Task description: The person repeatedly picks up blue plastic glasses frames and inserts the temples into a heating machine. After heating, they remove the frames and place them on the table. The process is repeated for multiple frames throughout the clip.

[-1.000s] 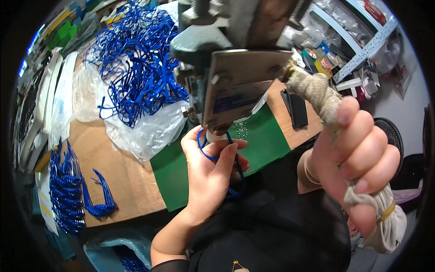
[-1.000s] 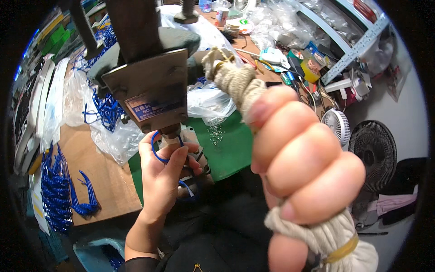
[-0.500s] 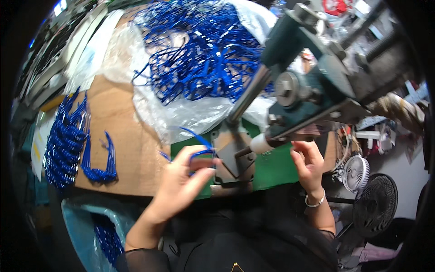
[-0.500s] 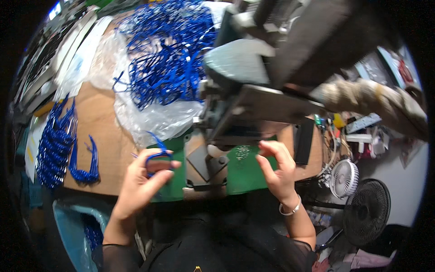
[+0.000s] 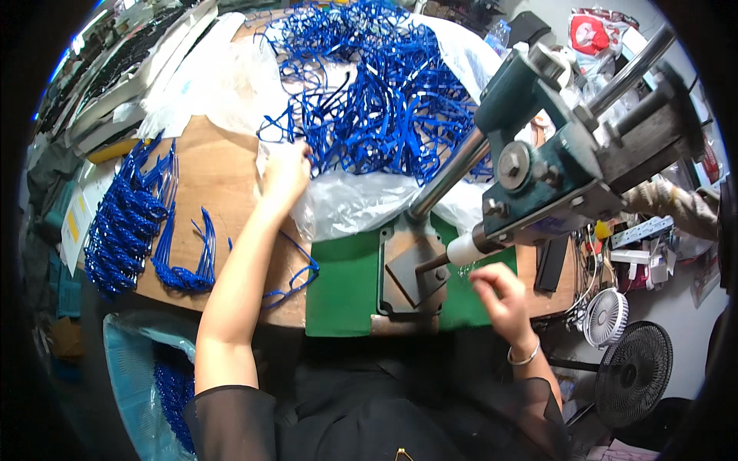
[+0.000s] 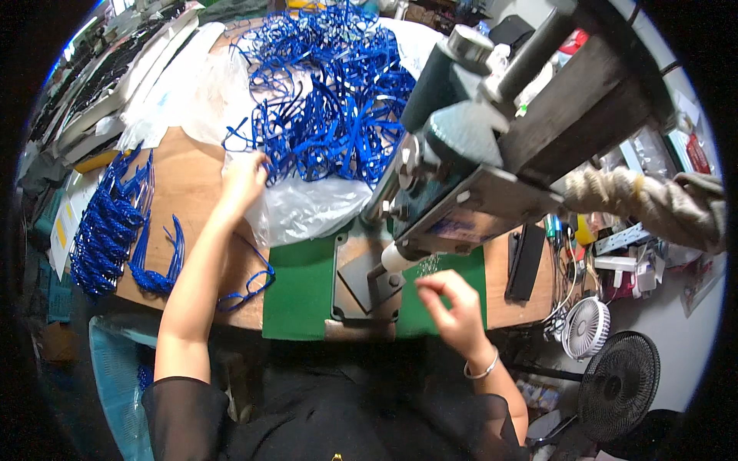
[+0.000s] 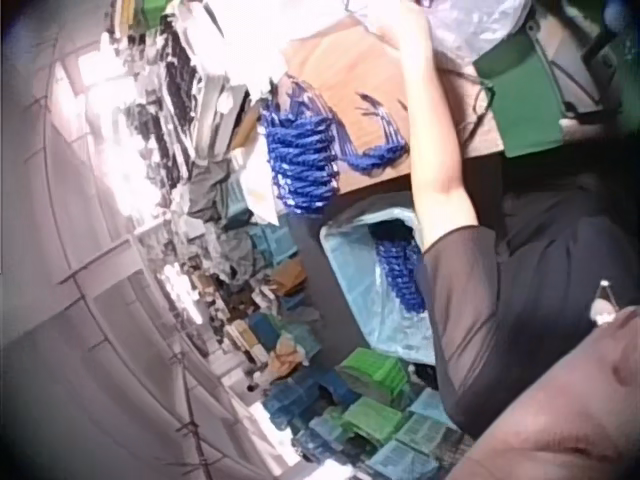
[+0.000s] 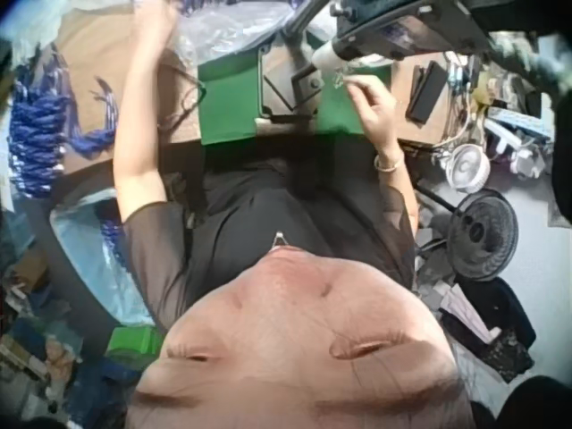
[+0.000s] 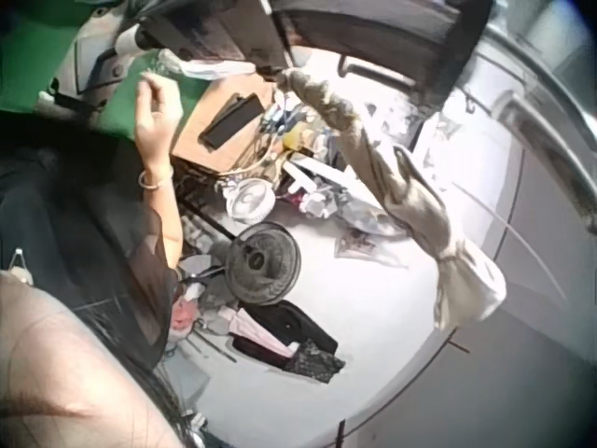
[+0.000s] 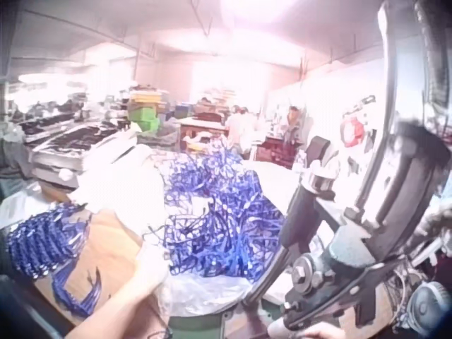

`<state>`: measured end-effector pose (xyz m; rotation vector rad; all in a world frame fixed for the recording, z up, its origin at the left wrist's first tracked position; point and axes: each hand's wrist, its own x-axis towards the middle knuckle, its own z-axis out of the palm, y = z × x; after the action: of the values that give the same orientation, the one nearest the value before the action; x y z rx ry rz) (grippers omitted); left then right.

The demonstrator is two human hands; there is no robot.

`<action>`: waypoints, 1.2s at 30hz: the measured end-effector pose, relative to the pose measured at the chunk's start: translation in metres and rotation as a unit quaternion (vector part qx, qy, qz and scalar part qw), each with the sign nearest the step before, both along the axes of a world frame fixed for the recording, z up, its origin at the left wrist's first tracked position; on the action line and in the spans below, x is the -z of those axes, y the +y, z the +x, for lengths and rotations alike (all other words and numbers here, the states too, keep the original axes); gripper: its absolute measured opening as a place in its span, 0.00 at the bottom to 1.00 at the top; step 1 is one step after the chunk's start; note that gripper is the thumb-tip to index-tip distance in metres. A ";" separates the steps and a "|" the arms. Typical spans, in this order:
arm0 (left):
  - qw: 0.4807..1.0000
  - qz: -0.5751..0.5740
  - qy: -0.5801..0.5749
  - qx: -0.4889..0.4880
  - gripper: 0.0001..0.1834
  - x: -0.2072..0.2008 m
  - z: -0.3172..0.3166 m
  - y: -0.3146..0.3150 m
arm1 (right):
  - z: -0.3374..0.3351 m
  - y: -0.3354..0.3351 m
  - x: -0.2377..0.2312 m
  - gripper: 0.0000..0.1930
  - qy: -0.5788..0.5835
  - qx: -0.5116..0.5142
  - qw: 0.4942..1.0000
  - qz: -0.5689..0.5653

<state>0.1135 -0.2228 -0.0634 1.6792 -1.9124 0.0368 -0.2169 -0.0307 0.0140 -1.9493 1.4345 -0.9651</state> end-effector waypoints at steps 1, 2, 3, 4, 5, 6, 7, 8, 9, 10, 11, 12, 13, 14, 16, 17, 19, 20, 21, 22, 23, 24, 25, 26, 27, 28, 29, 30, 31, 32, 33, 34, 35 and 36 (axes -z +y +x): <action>1.000 -0.003 0.014 -0.003 0.05 0.003 0.004 -0.003 | 0.000 0.002 0.000 0.05 0.019 -0.025 0.999 -0.005; 1.000 -0.003 0.028 0.003 0.05 0.003 0.002 -0.002 | -0.002 0.008 0.004 0.05 0.037 -0.040 0.998 -0.007; 0.996 -0.014 0.082 0.019 0.05 -0.018 -0.009 0.004 | -0.016 0.018 0.014 0.06 0.041 -0.024 0.999 0.018; 0.988 0.018 0.151 0.035 0.05 -0.039 -0.012 0.013 | -0.025 0.026 0.020 0.06 0.066 -0.001 0.997 0.050; 0.975 0.052 0.205 0.067 0.04 -0.052 -0.008 0.021 | -0.032 0.031 0.029 0.06 0.039 0.034 0.993 0.106; 0.956 0.088 0.264 0.094 0.04 -0.063 -0.003 0.030 | -0.036 0.032 0.038 0.06 0.017 0.067 0.984 0.164; 0.889 0.140 0.391 0.192 0.05 -0.076 -0.005 0.037 | -0.033 0.032 0.049 0.06 -0.028 0.101 0.983 0.150; 0.794 0.184 0.506 0.282 0.06 -0.090 -0.012 0.044 | -0.030 0.027 0.052 0.07 0.040 0.086 0.990 0.108; 0.725 0.198 0.600 0.275 0.08 -0.105 -0.019 0.054 | -0.026 0.026 0.051 0.09 0.093 0.079 0.987 0.103; 0.649 0.209 0.683 0.261 0.10 -0.114 -0.025 0.069 | -0.023 0.025 0.053 0.12 0.143 0.068 0.982 0.098; 0.586 0.218 0.723 0.292 0.12 -0.114 -0.022 0.083 | -0.022 0.018 0.062 0.15 0.216 0.055 0.975 0.003; 0.508 0.232 0.764 0.324 0.13 -0.108 -0.025 0.095 | -0.026 0.016 0.071 0.18 0.296 0.048 0.950 -0.085; 0.506 0.238 0.770 0.308 0.14 -0.111 -0.035 0.109 | -0.027 0.016 0.075 0.20 0.343 0.064 0.935 -0.065; 0.508 0.239 0.775 0.291 0.15 -0.118 -0.041 0.126 | -0.023 0.016 0.079 0.22 0.387 0.075 0.918 -0.049; 0.532 0.211 0.788 0.225 0.15 -0.120 -0.050 0.162 | -0.019 0.023 0.086 0.22 0.405 0.070 0.910 -0.057; 0.577 0.201 0.763 0.211 0.18 -0.113 -0.048 0.174 | -0.018 0.029 0.085 0.21 0.371 0.056 0.926 -0.049; 0.650 0.184 0.716 0.179 0.24 -0.101 -0.058 0.191 | -0.025 0.028 0.076 0.18 0.331 0.076 0.937 -0.078; 0.664 0.200 0.704 0.151 0.25 -0.099 -0.066 0.193 | -0.034 0.025 0.066 0.17 0.327 0.112 0.934 -0.093; 0.676 0.216 0.697 0.103 0.27 -0.099 -0.073 0.195 | -0.042 0.019 0.064 0.14 0.291 0.141 0.941 -0.100; 0.695 0.225 0.671 0.128 0.30 -0.098 -0.079 0.195 | -0.046 0.014 0.062 0.09 0.243 0.133 0.957 -0.089; 0.698 0.207 0.670 0.143 0.32 -0.095 -0.087 0.197 | -0.048 0.014 0.068 0.07 0.181 0.146 0.972 -0.033; 0.701 0.187 0.670 0.153 0.33 -0.090 -0.092 0.200 | -0.047 0.012 0.082 0.05 0.119 0.152 0.981 0.024; 0.696 0.175 0.678 0.158 0.35 -0.089 -0.097 0.204 | -0.047 0.012 0.100 0.04 0.063 0.166 0.983 0.051; 0.671 0.180 0.702 0.156 0.41 -0.088 -0.099 0.209 | -0.045 0.015 0.106 0.04 0.104 0.167 0.980 0.020; 0.655 0.178 0.709 0.190 0.44 -0.083 -0.099 0.212 | -0.042 0.017 0.111 0.04 0.068 0.185 0.980 0.023; 0.638 0.176 0.715 0.224 0.48 -0.079 -0.099 0.213 | -0.038 0.016 0.114 0.05 0.032 0.203 0.978 0.027; 0.644 0.218 0.699 0.221 0.53 -0.079 -0.098 0.215 | -0.038 0.016 0.114 0.05 0.060 0.190 0.980 0.017; 0.648 0.222 0.689 0.238 0.51 -0.078 -0.101 0.216 | -0.037 0.014 0.113 0.05 0.089 0.178 0.980 0.006; 0.664 0.230 0.672 0.234 0.47 -0.074 -0.104 0.217 | -0.037 0.013 0.113 0.05 0.118 0.165 0.979 -0.004; 0.680 0.235 0.655 0.231 0.43 -0.070 -0.107 0.218 | -0.037 0.012 0.113 0.05 0.126 0.162 0.979 -0.002; 0.688 0.225 0.645 0.246 0.42 -0.065 -0.112 0.219 | -0.036 0.010 0.113 0.05 0.134 0.159 0.978 0.000; 0.708 0.214 0.618 0.266 0.43 -0.058 -0.115 0.220 | -0.036 0.009 0.113 0.06 0.142 0.156 0.977 0.001; 0.708 0.218 0.608 0.286 0.44 -0.057 -0.116 0.220 | -0.037 0.008 0.112 0.06 0.141 0.146 0.979 0.016; 0.708 0.221 0.597 0.306 0.44 -0.057 -0.118 0.220 | -0.040 0.006 0.109 0.06 0.140 0.136 0.980 0.032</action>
<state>-0.0043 -0.0032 -0.0068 0.7236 -1.2791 -1.4877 -0.2571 -0.0251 -0.0951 -1.9346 1.9051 -0.7663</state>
